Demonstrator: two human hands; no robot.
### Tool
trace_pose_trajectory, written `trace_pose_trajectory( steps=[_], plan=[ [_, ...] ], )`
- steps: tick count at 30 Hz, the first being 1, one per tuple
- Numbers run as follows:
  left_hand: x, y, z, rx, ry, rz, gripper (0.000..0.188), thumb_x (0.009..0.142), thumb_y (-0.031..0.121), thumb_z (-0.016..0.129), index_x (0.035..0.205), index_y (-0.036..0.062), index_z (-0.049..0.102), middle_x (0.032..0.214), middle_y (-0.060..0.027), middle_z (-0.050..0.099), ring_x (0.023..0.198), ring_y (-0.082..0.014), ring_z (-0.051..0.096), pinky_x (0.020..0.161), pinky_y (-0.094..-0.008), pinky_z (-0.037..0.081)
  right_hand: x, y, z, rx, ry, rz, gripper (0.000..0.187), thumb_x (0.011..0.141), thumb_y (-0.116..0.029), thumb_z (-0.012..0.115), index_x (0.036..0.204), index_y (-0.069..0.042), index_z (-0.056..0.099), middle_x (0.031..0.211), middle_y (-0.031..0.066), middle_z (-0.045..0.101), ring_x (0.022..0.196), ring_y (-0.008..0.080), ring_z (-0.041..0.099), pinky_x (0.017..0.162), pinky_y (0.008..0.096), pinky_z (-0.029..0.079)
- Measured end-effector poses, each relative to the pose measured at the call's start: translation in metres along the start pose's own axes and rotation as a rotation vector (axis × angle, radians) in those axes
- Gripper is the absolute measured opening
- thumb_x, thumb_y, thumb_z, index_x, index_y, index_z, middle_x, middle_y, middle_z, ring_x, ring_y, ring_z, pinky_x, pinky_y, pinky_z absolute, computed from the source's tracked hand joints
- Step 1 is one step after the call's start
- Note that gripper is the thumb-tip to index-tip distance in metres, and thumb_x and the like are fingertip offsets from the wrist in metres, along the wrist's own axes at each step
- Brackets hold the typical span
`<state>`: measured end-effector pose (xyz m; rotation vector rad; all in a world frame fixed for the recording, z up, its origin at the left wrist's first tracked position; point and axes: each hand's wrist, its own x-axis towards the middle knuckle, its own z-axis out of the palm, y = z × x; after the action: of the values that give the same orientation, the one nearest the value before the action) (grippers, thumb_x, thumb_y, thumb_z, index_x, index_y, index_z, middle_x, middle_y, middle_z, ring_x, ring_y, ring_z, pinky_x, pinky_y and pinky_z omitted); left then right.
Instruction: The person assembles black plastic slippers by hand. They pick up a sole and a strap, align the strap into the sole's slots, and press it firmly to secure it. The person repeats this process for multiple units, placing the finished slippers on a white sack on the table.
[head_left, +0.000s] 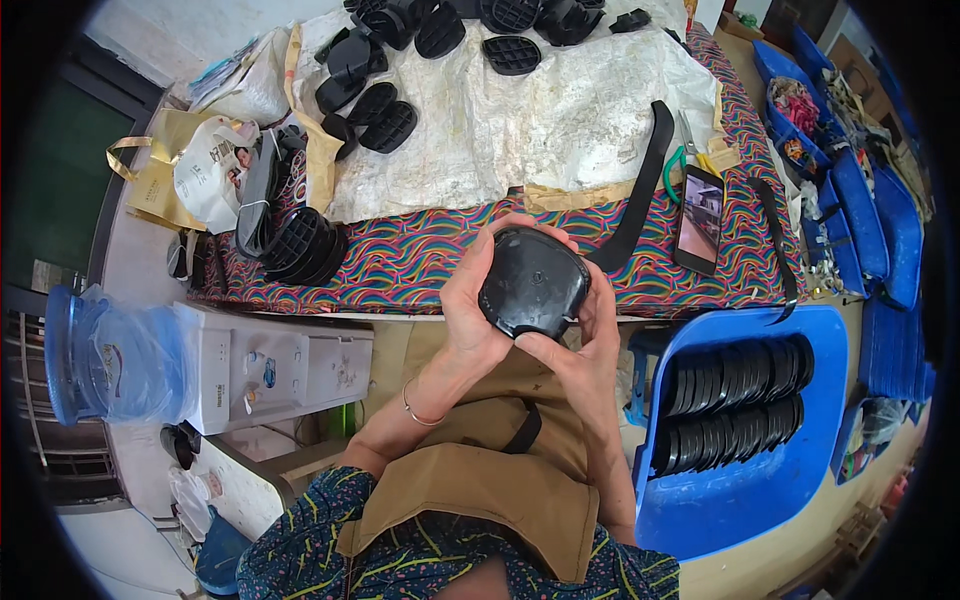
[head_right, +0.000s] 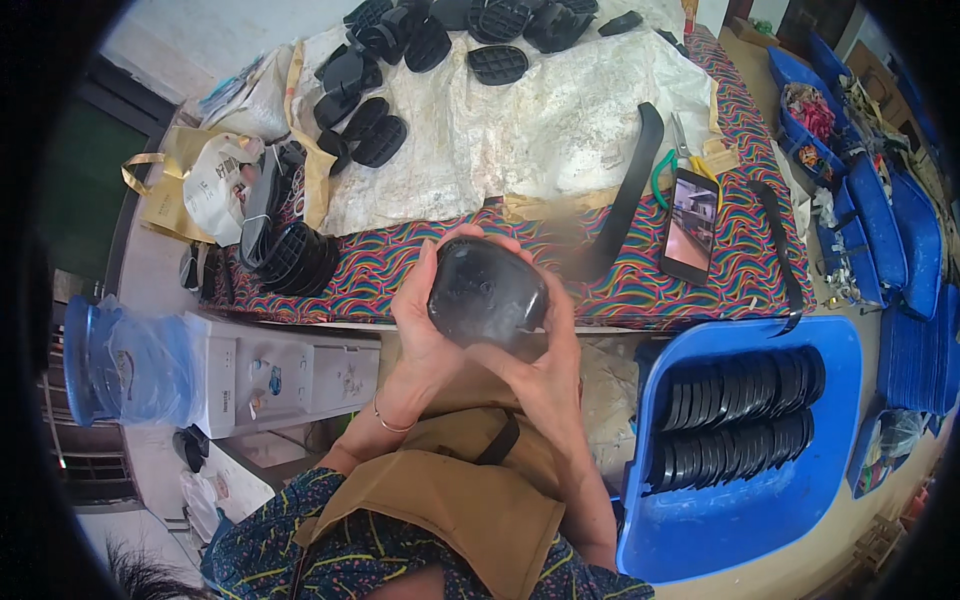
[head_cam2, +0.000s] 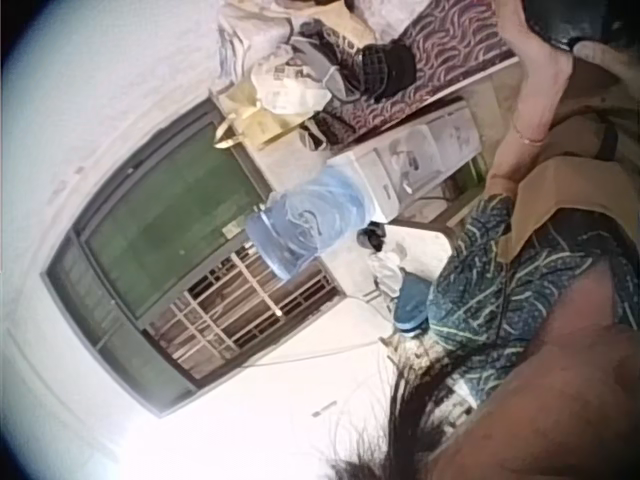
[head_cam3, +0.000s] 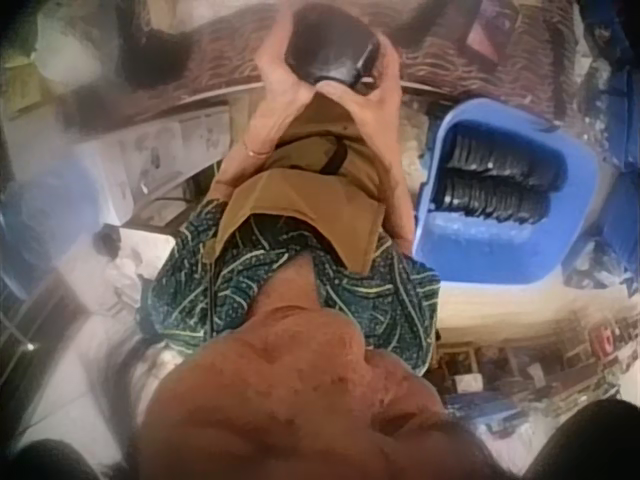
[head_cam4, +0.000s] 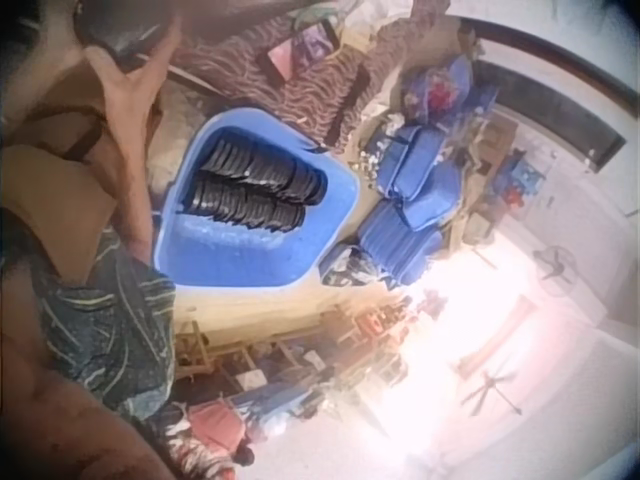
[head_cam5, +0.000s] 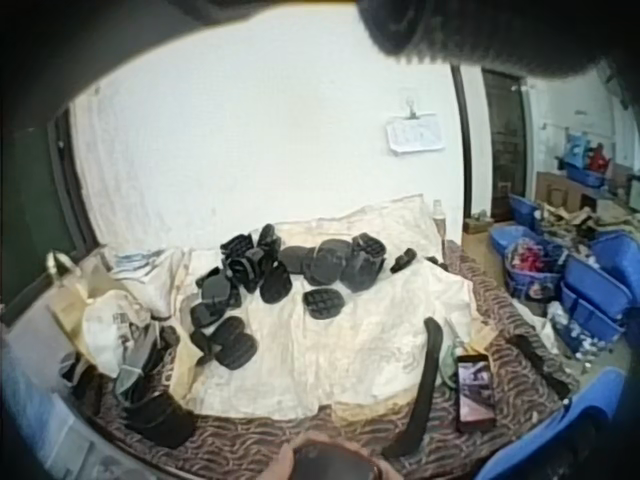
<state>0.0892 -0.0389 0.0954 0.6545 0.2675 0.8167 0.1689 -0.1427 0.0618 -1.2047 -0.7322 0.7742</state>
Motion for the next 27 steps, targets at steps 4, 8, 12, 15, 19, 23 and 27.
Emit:
trace_pose_trajectory(
  steps=[4,8,12,15,19,23,27],
  plan=[
    [0.003,-0.004,-0.004,-0.136,0.081,-0.077,0.044,0.103,0.042,0.039,0.119,0.0035,0.054,0.114,-0.0226,0.063,0.109,-0.0351,0.061,0.097,-0.0455,0.05,0.004,0.001,-0.008,-0.016,-0.023,0.017,0.092,0.069,-0.011,0.086,0.144,0.001,0.035,0.136,0.0136,0.05,0.127,0.0233,0.05,0.106,0.0391,0.041],
    [0.008,0.003,-0.017,-0.427,0.1,-0.21,0.048,0.101,0.046,0.043,0.115,0.0033,0.059,0.114,-0.0228,0.064,0.112,-0.0385,0.059,0.1,-0.0512,0.047,0.003,-0.002,-0.018,0.051,-0.07,0.014,0.07,0.079,-0.007,0.078,0.14,0.002,0.044,0.122,0.0132,0.061,0.11,0.021,0.06,0.099,0.0365,0.045],
    [0.015,0.016,-0.019,-0.428,0.127,-0.225,0.047,0.1,0.047,0.046,0.111,0.0049,0.064,0.111,-0.0188,0.066,0.11,-0.0351,0.06,0.103,-0.0533,0.043,0.0,0.012,-0.038,0.403,-0.093,0.152,0.043,0.092,-0.009,0.064,0.132,0.004,0.055,0.103,0.0109,0.068,0.091,0.0173,0.064,0.087,0.0323,0.048],
    [0.016,0.013,-0.021,-0.425,0.119,-0.245,0.049,0.099,0.048,0.046,0.112,0.0044,0.064,0.112,-0.018,0.065,0.109,-0.0347,0.06,0.104,-0.0527,0.043,0.002,0.014,-0.029,0.448,-0.087,0.119,0.027,0.098,-0.012,0.056,0.117,0.006,0.063,0.091,0.0064,0.066,0.081,0.0137,0.061,0.077,0.0273,0.046],
    [0.014,0.008,-0.027,-0.546,0.106,-0.272,0.053,0.099,0.052,0.043,0.117,0.0045,0.06,0.117,-0.0215,0.063,0.114,-0.0379,0.059,0.102,-0.0546,0.045,-0.002,0.025,-0.02,0.501,-0.045,0.094,0.02,0.097,-0.01,0.058,0.107,0.005,0.064,0.083,0.0021,0.061,0.074,0.0104,0.055,0.072,0.0261,0.044],
    [0.01,0.015,-0.02,-0.422,-0.101,-0.181,0.063,0.096,0.055,0.048,0.138,0.0074,0.048,0.13,-0.0224,0.056,0.125,-0.0383,0.051,0.105,-0.0549,0.042,-0.007,0.033,-0.008,0.664,0.108,0.07,0.007,0.093,-0.007,0.061,0.097,-0.002,0.064,0.083,-0.0023,0.055,0.075,0.0061,0.051,0.07,0.0237,0.042],
    [0.006,0.013,-0.017,-0.173,-0.18,-0.015,0.09,0.086,0.03,0.067,0.157,0.0115,0.014,0.137,-0.0192,0.051,0.127,-0.0331,0.051,0.107,-0.0462,0.042,0.0,0.031,0.0,0.786,0.185,0.218,0.022,0.091,-0.009,0.059,0.11,0.003,0.059,0.109,0.0067,0.066,0.098,0.0125,0.062,0.091,0.0303,0.048]
  ],
)
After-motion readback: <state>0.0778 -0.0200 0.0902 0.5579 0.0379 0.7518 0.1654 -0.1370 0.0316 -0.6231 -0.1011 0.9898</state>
